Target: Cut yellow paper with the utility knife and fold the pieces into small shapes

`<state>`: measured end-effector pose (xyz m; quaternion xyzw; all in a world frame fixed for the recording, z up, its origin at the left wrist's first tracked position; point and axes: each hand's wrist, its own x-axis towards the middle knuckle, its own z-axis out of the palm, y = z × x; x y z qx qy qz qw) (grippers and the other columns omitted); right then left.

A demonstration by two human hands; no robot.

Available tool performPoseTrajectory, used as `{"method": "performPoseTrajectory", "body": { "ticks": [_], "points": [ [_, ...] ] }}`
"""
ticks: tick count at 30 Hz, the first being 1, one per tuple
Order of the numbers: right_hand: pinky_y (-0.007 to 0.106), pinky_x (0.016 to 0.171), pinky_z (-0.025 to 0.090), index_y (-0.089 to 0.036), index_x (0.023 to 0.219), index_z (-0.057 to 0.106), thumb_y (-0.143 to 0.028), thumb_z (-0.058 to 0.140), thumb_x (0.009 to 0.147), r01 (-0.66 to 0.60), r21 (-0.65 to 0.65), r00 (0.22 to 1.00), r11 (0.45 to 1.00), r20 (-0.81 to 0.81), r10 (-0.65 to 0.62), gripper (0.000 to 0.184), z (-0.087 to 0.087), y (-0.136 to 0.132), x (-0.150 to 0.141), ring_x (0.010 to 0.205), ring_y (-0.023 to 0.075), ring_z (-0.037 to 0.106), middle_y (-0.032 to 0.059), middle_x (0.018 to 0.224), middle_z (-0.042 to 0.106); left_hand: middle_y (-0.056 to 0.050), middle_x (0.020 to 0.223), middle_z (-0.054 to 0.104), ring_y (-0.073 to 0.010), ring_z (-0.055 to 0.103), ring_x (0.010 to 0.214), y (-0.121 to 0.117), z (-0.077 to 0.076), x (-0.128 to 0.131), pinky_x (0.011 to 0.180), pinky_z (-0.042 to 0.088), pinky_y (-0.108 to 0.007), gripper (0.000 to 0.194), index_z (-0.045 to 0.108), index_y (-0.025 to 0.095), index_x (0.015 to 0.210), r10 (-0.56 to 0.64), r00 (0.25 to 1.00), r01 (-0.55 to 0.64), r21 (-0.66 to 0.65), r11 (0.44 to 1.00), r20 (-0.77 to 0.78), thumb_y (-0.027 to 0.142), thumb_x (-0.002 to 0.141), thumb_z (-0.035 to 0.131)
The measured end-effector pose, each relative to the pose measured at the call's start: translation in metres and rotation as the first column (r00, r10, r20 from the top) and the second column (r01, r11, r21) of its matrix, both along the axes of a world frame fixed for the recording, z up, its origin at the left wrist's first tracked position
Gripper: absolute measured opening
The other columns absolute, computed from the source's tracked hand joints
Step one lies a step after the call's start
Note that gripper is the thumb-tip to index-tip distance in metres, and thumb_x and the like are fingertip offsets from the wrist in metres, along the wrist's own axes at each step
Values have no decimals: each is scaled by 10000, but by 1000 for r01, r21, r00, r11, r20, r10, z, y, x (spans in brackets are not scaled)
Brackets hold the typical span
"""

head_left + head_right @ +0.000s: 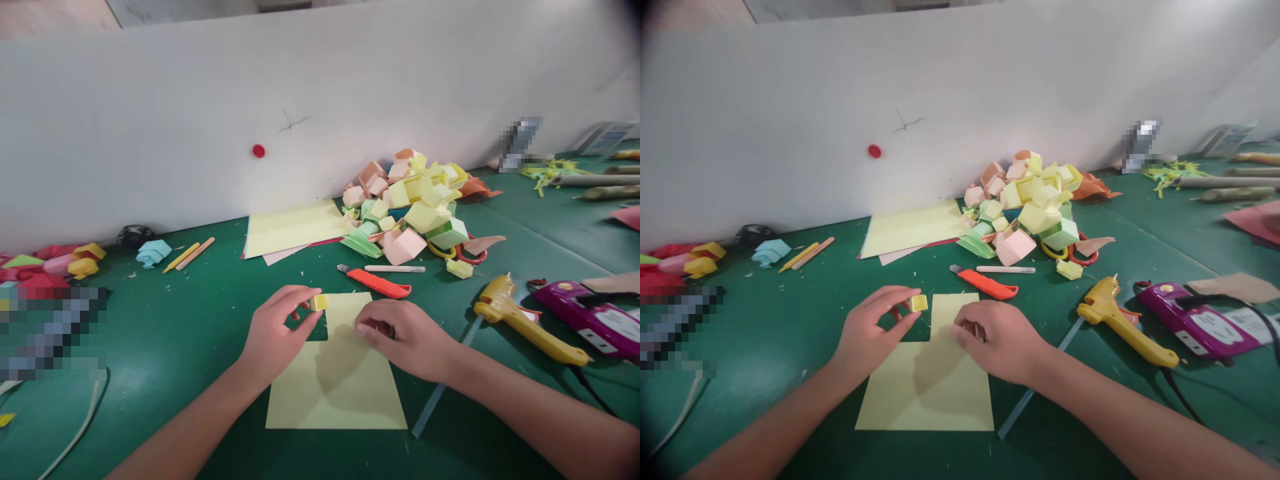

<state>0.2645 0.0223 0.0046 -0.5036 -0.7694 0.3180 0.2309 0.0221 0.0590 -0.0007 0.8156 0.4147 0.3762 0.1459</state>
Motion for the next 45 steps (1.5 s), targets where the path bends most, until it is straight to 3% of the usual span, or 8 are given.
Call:
{"method": "performPoseTrajectory", "body": {
  "ticks": [10,17,20,27,32,38,41,45],
  "points": [
    [291,630,429,-221,843,653,-266,515,941,-52,57,997,997,55,48,174,-5,-2,2,763,178,595,36,854,683,-20,966,764,-194,722,786,14,5,-57,672,603,-285,241,710,275,1084,128,980,-161,-224,961,-154,367,863,690],
    [358,794,486,-221,909,670,-207,530,932,-149,131,988,980,51,144,142,-8,-3,0,942,223,600,64,1006,672,-22,975,743,-161,620,621,17,8,-118,538,490,-254,296,710,282,1103,260,901,-346,-212,914,-348,428,849,670],
    [399,863,490,-220,958,677,-191,543,926,-189,157,981,969,81,178,141,-11,-3,0,1012,248,585,83,1104,654,-48,1172,701,-196,657,802,29,6,-135,642,509,-265,283,724,260,1047,256,900,-329,-166,930,-352,444,846,646],
    [436,927,479,-238,1016,694,-171,554,914,-226,151,966,963,163,201,185,-11,-4,-1,1082,265,561,80,1173,625,-57,1171,683,-198,621,781,40,0,-160,652,479,-272,347,726,239,1027,400,820,-470,-82,879,-409,507,836,618],
    [448,958,472,-251,1054,696,-187,564,913,-223,136,962,965,190,195,203,-12,-4,0,1127,269,543,76,1216,606,-64,1266,619,-221,641,868,40,-4,-161,703,517,-307,417,712,247,1142,416,793,-494,-70,867,-445,510,845,580],
    [495,1006,453,-274,1131,690,-232,547,927,-181,134,959,974,242,145,253,-16,-3,1,1171,288,525,73,1279,582,-97,1393,482,-306,551,1201,28,5,-137,1050,461,-458,419,663,237,1236,537,792,-480,248,841,-290,443,883,571],
    [509,1016,449,-285,1155,687,-232,535,928,-170,145,959,975,253,130,278,-16,-2,0,1183,293,517,70,1289,577,-78,1391,488,-288,565,1143,14,10,-113,1058,454,-477,361,672,254,1219,443,829,-364,272,891,-341,411,920,543],
    [517,1018,451,-288,1161,691,-231,535,925,-163,141,959,977,257,123,289,-15,-2,-1,1191,301,514,76,1291,576,-64,1494,429,-337,480,1271,-6,7,-81,1076,415,-561,445,618,294,1332,188,815,-185,62,981,-547,463,922,581]
  ]
}}
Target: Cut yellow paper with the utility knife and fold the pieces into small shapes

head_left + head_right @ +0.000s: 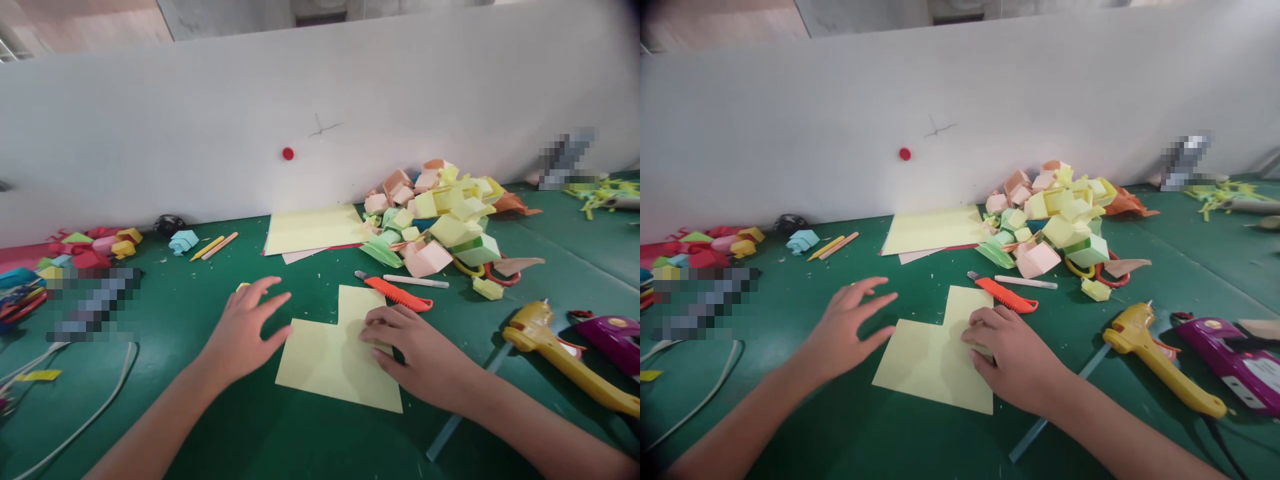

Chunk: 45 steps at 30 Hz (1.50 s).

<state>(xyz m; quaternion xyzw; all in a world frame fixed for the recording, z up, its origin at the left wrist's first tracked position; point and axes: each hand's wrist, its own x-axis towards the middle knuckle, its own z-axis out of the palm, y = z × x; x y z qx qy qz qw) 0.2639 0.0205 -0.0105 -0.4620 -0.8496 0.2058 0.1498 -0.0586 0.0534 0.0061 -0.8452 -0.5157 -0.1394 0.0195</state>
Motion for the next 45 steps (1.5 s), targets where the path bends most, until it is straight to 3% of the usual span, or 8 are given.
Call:
{"method": "performPoseTrajectory", "body": {
  "ticks": [4,15,21,26,31,34,39,45],
  "points": [
    [536,1030,440,-294,1191,682,-245,529,933,-5,4,1000,1000,7,5,304,0,0,0,1210,312,503,84,1304,568,-60,1571,362,-403,355,1371,-9,-6,13,1076,388,-617,585,592,293,1371,-54,997,43,-188,981,-57,548,852,675],
    [524,1058,423,-297,1220,673,-269,522,941,-3,-5,1000,1000,10,3,319,-1,0,1,1247,306,478,79,1330,560,-23,1450,499,-340,404,1347,-10,-4,16,1098,362,-569,245,696,295,1074,-48,994,77,-305,949,101,381,845,705],
    [531,1065,417,-301,1234,669,-277,533,934,-5,-4,1000,1000,26,5,330,-1,0,1,1258,313,476,79,1348,555,-37,1083,658,-253,610,979,-16,8,27,857,492,-406,238,645,263,1078,86,960,40,-432,901,268,408,896,598],
    [542,1058,414,-307,1250,657,-292,545,932,-24,-11,999,1000,34,25,338,0,-1,1,1245,316,483,80,1347,554,42,735,556,-169,556,676,-20,7,30,648,466,-292,481,466,288,1354,325,807,38,-593,805,493,414,909,599],
    [532,1041,423,-316,1260,650,-301,534,944,-48,-3,999,999,17,48,337,-1,-3,0,1226,308,495,80,1337,554,-86,1192,661,-255,671,1020,-23,8,33,890,552,-401,718,295,286,1500,419,567,273,-642,717,709,453,898,649],
    [524,1027,434,-302,1263,644,-263,545,930,-65,-6,998,998,0,65,350,1,-4,-2,1210,304,505,88,1331,554,-121,1494,492,-325,565,1280,-30,7,35,1000,537,-437,751,275,303,1534,293,586,391,-581,714,755,559,912,608],
    [532,1012,439,-276,1232,654,-249,542,932,-74,-1,997,997,-15,74,321,2,-6,-3,1190,308,506,102,1308,560,-45,1664,202,-369,241,1505,-45,4,39,1189,352,-525,867,170,346,1590,-41,819,382,-489,784,573,664,894,579],
    [515,971,454,-245,1143,669,-206,573,896,-92,20,996,996,3,91,267,4,-6,-5,1136,300,509,101,1278,560,-53,1680,-40,-319,83,1539,-54,4,50,1222,302,-499,1039,-162,304,1582,-293,910,404,-470,785,294,412,928,638]
  ]
}}
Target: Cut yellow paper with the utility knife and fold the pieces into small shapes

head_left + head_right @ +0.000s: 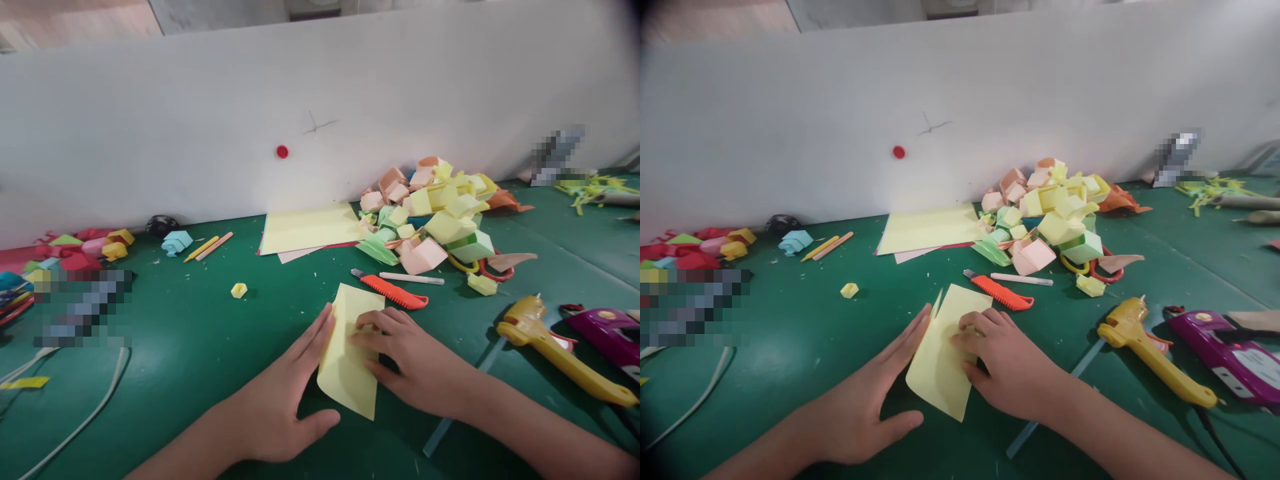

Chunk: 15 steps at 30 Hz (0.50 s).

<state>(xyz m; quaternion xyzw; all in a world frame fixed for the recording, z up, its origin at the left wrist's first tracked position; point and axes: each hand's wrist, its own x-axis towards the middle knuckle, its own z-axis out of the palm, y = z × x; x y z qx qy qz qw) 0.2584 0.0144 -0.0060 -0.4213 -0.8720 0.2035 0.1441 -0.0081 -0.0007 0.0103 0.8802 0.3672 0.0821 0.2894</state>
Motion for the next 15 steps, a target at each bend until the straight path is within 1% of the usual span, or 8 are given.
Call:
{"method": "performPoseTrajectory", "body": {
  "ticks": [2,4,6,8,11,15],
  "points": [
    [492,938,465,-222,1022,673,-182,582,879,-6,7,1000,1000,-6,6,174,2,-1,-2,1082,285,519,99,1220,575,-43,1678,-44,-303,86,1539,1,-3,2,1227,300,-488,997,-149,311,1584,-48,998,49,43,998,-43,325,939,611],
    [468,906,472,-200,885,647,-137,578,855,-2,23,1000,1000,-3,2,98,2,-1,-3,1025,270,526,94,1113,593,-36,1680,-7,-295,102,1538,5,-7,2,1238,280,-485,946,-90,313,1597,-110,991,117,91,989,-73,270,939,588],
    [458,897,472,-191,821,618,-103,559,846,-3,32,1000,999,6,2,108,2,-1,-3,1013,264,526,87,1060,595,-43,1678,46,-295,125,1536,11,-11,-1,1248,255,-485,905,-22,303,1607,-161,982,174,147,974,-100,260,937,584],
    [468,910,472,-196,874,629,-111,546,863,-12,29,1000,999,7,12,120,1,-1,-1,1045,269,524,88,1115,592,-54,1673,94,-298,152,1531,17,-13,-5,1253,237,-486,869,31,286,1612,-189,973,212,194,958,-129,306,944,588],
    [489,929,474,-221,1027,658,-173,538,908,-35,22,999,999,1,35,176,1,1,2,1103,285,524,99,1237,572,-64,1664,135,-303,185,1524,23,-14,-11,1251,242,-482,821,87,268,1613,-209,967,238,217,947,-148,379,961,573],
    [476,970,464,-230,1101,667,-216,532,936,-80,43,997,996,-4,80,214,2,4,5,1143,284,535,104,1282,577,-52,1652,183,-285,191,1523,26,-12,-12,1260,220,-476,724,174,263,1603,-268,951,297,229,927,-152,349,982,537]
  ]
}}
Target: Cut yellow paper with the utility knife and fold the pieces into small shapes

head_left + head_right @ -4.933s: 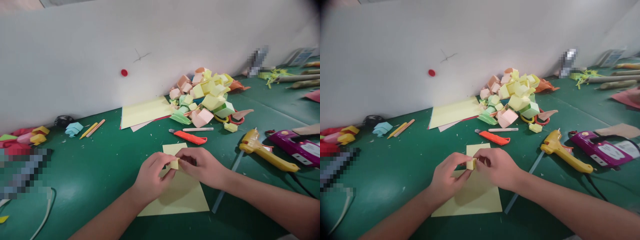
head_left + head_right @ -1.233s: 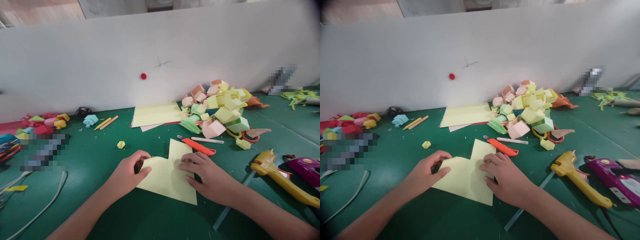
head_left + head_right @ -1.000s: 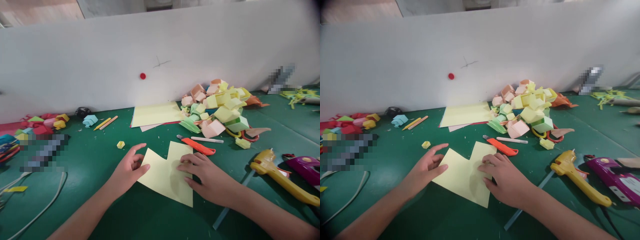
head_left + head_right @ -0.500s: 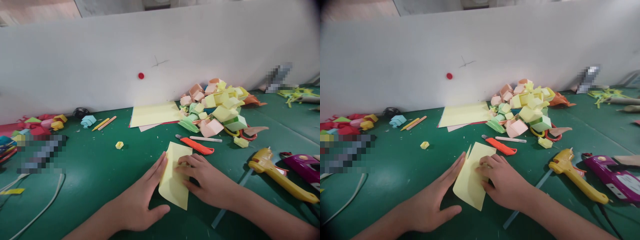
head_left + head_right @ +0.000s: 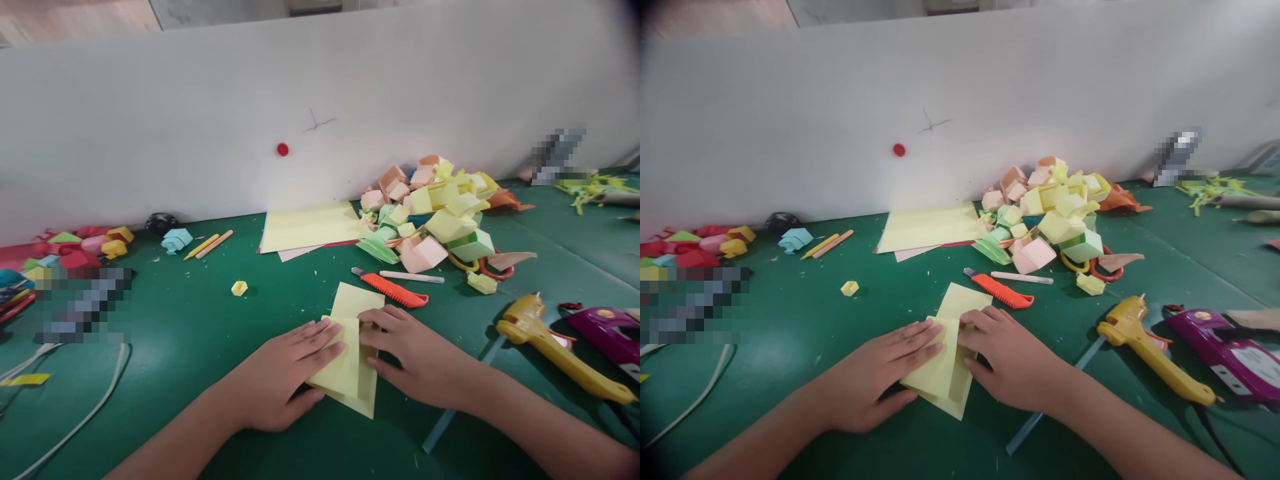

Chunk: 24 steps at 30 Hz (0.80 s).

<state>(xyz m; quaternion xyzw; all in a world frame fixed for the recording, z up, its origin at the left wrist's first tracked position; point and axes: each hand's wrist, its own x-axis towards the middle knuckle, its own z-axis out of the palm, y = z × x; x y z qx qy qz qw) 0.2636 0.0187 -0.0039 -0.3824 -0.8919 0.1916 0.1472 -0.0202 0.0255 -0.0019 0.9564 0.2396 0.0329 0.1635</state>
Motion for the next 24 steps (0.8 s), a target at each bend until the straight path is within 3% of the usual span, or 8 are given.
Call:
{"method": "performPoseTrajectory", "body": {
  "ticks": [5,12,19,24],
  "points": [
    [452,998,462,-230,1172,656,-219,528,939,-4,7,1000,1000,-18,4,266,-2,2,1,1152,272,564,100,1280,616,-46,1643,214,-284,210,1517,1,0,1,1260,223,-482,696,228,277,1590,-7,999,7,3,1000,36,313,972,546],
    [448,1029,464,-213,1324,563,-234,548,936,84,-3,995,996,-60,-84,389,-6,1,2,1213,268,549,95,1319,630,-47,1645,210,-279,201,1522,1,1,1,1263,211,-488,670,239,270,1588,-25,999,24,14,1000,20,299,980,520],
    [477,1042,463,-265,1501,421,-223,552,931,55,11,997,998,-54,-54,587,-8,2,2,1249,286,533,102,1371,601,-46,1643,214,-282,221,1516,2,1,1,1262,207,-495,656,275,279,1576,-32,999,31,10,999,34,259,967,520],
    [469,1001,477,-310,1418,538,-228,549,945,2,33,1000,999,-3,-2,481,-10,4,3,1166,278,561,78,1320,616,-28,1654,178,-280,203,1521,3,4,2,1266,193,-496,715,260,291,1578,-85,996,85,15,996,-2,165,922,515]
  ]
}}
